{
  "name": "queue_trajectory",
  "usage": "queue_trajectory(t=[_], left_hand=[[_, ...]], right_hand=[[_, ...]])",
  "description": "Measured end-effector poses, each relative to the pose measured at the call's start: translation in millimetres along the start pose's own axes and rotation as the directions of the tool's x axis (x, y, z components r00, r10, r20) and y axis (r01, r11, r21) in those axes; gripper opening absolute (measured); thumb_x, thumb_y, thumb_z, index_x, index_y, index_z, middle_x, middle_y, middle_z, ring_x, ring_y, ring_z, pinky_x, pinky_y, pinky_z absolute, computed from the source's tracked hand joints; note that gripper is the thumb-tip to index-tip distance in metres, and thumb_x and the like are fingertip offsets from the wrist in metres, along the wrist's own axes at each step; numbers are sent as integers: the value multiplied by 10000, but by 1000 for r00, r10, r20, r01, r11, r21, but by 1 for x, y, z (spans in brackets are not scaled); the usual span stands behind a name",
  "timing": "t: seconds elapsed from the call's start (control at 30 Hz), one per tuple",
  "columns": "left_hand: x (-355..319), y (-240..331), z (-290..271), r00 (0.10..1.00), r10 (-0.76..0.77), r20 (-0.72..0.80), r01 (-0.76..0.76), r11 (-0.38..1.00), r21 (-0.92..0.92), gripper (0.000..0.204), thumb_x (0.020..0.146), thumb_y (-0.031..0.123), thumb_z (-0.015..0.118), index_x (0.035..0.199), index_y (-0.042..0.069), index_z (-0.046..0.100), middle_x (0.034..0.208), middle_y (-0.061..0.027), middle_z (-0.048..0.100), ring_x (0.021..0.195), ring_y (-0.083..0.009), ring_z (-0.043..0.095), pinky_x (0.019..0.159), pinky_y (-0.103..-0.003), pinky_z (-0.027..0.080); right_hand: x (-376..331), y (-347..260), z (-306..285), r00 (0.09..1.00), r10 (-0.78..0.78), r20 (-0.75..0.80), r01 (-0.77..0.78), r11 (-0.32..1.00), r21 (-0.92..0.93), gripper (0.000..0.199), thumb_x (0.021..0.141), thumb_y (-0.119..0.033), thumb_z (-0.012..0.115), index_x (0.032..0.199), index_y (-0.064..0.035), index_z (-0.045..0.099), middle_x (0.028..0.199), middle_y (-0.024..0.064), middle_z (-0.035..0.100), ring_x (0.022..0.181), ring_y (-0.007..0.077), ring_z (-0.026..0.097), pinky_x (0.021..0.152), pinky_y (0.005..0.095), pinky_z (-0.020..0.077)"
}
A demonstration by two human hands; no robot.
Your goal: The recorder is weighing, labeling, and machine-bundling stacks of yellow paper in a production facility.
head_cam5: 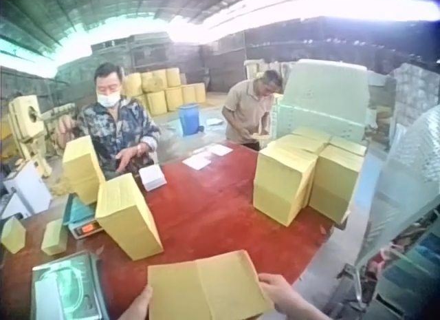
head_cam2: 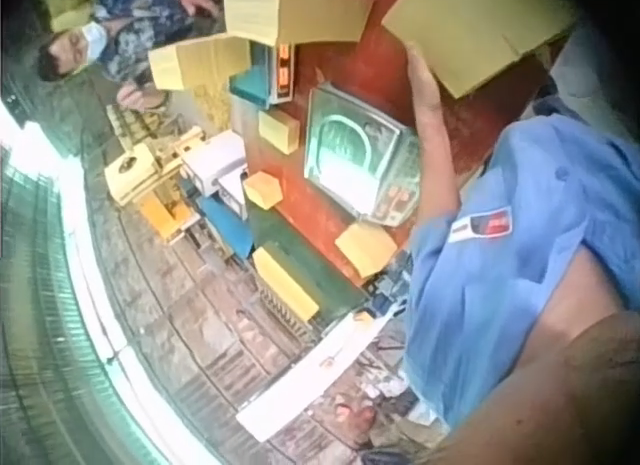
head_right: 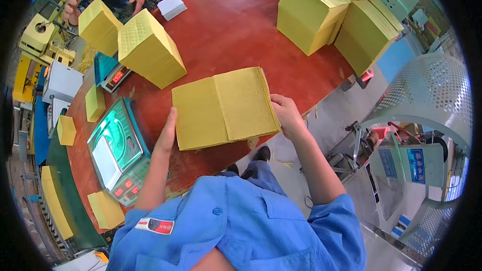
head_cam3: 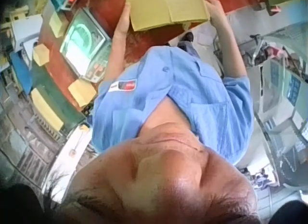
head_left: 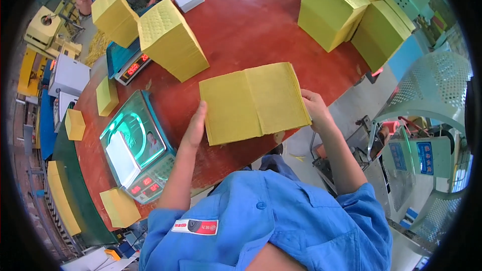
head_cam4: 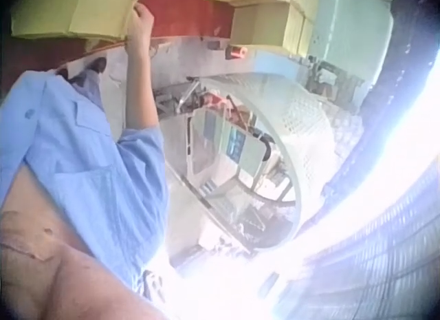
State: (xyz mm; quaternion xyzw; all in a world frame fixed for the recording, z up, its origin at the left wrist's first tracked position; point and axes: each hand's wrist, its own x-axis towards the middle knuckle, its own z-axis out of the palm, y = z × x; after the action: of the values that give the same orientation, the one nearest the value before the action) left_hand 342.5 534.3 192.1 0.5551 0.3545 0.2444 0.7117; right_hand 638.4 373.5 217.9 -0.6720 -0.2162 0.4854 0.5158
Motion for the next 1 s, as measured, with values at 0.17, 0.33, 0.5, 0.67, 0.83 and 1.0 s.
queue_trajectory(t=[0.17,0.33,0.5,0.67,0.83,1.0], left_hand=[[-15,37,22,957,289,5,-285,942,178,600,994,444,471,1389,-5,436,1358,-120,503,1262,-213,462,1061,-353,353],[-48,14,29,955,286,78,-296,937,183,748,867,354,704,1432,5,361,1399,-126,435,1284,-221,431,1037,-372,375],[-35,-39,25,909,417,20,-403,863,306,820,803,294,772,1422,16,312,1368,-116,439,1229,-224,456,1001,-345,398],[-34,-31,20,943,333,4,-325,920,219,814,786,257,781,1415,21,320,1337,-100,452,1178,-214,480,990,-334,393],[-40,-21,16,944,326,-51,-325,945,30,860,753,145,780,1467,57,309,1352,-64,463,1186,-175,471,970,-320,400],[-33,-11,13,969,245,2,-241,954,179,864,751,114,779,1472,59,306,1359,-60,471,1159,-158,497,944,-308,427]], right_hand=[[-1,-20,10,993,-116,14,116,993,-5,257,925,-131,594,1133,13,643,975,35,658,872,100,602,762,243,482],[-5,-9,11,888,-459,-18,377,705,601,195,924,-34,569,1107,-43,635,1186,52,637,982,118,600,872,285,484],[9,17,19,879,-463,-109,443,713,544,210,923,-38,552,1130,-59,582,1047,2,629,953,90,583,834,259,470],[20,15,19,890,-443,-113,434,741,513,274,912,-17,543,1182,-45,576,1099,12,629,974,92,586,844,264,473],[19,17,12,862,-501,-77,488,779,393,399,905,-31,524,1304,-14,528,1170,40,616,1030,126,591,871,269,472],[40,35,-5,863,-503,44,465,826,319,416,949,-126,492,1346,2,493,1290,62,562,1191,159,524,996,302,409]])
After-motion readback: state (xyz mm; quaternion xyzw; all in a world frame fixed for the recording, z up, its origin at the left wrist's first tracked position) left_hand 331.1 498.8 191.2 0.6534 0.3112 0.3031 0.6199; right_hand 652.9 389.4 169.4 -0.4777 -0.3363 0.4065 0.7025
